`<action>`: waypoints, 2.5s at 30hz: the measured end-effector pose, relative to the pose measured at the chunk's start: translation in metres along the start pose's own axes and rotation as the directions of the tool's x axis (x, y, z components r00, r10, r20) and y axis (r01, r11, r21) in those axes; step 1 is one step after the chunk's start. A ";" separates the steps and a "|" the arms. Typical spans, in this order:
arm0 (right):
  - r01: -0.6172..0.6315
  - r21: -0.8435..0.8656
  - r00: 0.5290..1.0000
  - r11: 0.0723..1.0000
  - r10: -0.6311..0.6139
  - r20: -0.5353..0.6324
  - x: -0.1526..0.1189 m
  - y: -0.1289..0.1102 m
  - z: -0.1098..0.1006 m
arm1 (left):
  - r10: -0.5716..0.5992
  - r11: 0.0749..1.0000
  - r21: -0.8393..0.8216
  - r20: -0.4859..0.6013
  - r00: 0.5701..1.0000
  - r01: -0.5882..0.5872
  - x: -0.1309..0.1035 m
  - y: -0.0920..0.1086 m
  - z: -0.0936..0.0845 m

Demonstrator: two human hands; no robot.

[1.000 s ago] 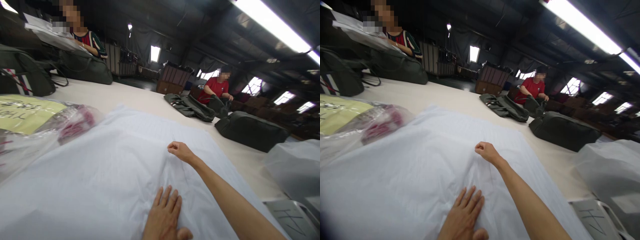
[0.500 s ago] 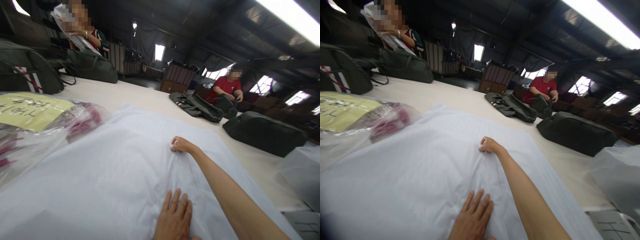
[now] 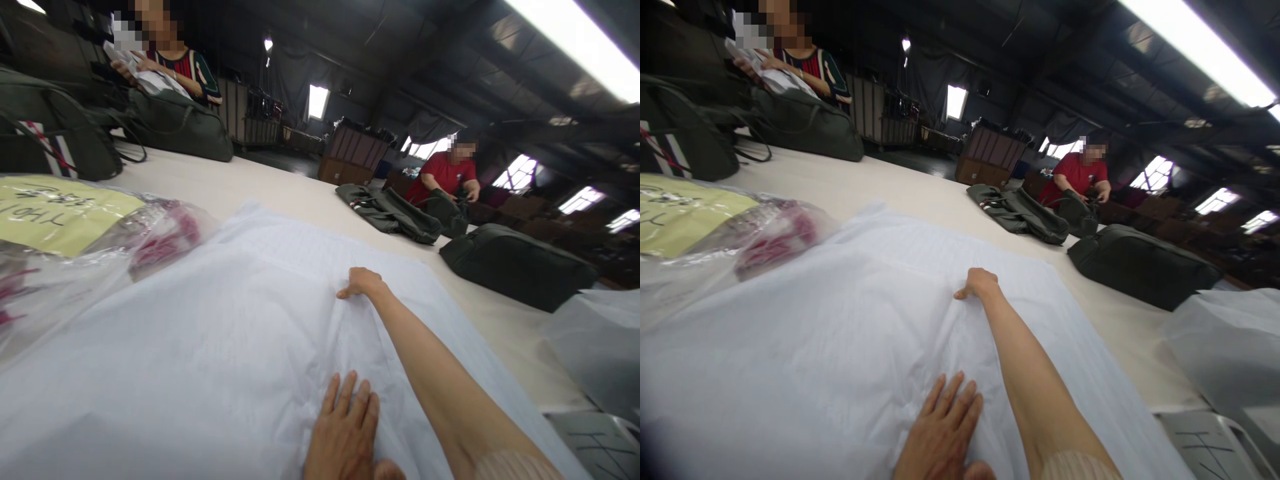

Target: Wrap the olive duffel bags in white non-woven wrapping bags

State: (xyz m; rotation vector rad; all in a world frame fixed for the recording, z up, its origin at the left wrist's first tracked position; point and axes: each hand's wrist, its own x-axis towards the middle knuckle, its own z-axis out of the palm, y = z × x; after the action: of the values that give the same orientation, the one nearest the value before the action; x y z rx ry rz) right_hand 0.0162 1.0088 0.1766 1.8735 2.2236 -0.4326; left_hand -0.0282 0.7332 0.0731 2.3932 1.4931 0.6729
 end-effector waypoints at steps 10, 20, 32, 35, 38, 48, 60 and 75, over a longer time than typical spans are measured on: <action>0.032 0.292 0.989 0.956 0.011 -0.145 -0.023 0.040 0.015 | -0.024 0.997 -0.069 0.098 0.995 0.031 0.000 0.004 -0.022; 0.493 -0.027 0.784 0.869 -0.458 -0.418 -0.099 0.057 0.080 | -0.018 0.998 -0.061 0.126 0.992 0.026 -0.003 0.004 -0.029; 0.433 0.320 0.852 0.842 -0.268 -0.449 -0.159 0.093 0.084 | -0.083 0.993 -0.093 -0.090 0.992 0.074 -0.004 0.015 -0.113; 0.437 0.146 0.855 0.888 -0.360 -0.372 -0.228 0.134 0.099 | -0.209 0.972 -0.130 -0.108 0.972 0.195 -0.008 0.021 -0.151; 0.372 0.054 0.893 0.927 -0.341 -0.294 -0.278 0.161 0.117 | -0.304 0.952 -0.020 0.066 0.950 0.306 -0.007 0.026 -0.169; 0.291 0.029 0.936 0.956 -0.279 -0.216 -0.278 0.116 0.129 | -0.220 0.956 0.259 0.315 0.923 0.140 -0.051 0.040 -0.106; 0.211 0.034 0.948 0.977 -0.197 -0.249 -0.235 0.118 0.112 | -0.214 0.944 0.297 0.227 0.950 0.142 0.003 -0.004 -0.072; 0.246 0.064 0.837 0.967 -0.179 -0.517 -0.619 0.201 0.222 | 0.380 0.890 0.229 0.110 0.918 -0.395 -0.304 0.159 -0.057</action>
State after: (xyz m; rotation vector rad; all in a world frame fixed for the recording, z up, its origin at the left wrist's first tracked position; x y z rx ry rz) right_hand 0.3147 0.3897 0.1593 1.9888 2.8278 -0.1146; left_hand -0.0455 0.3881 0.1135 2.9174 1.1351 0.5033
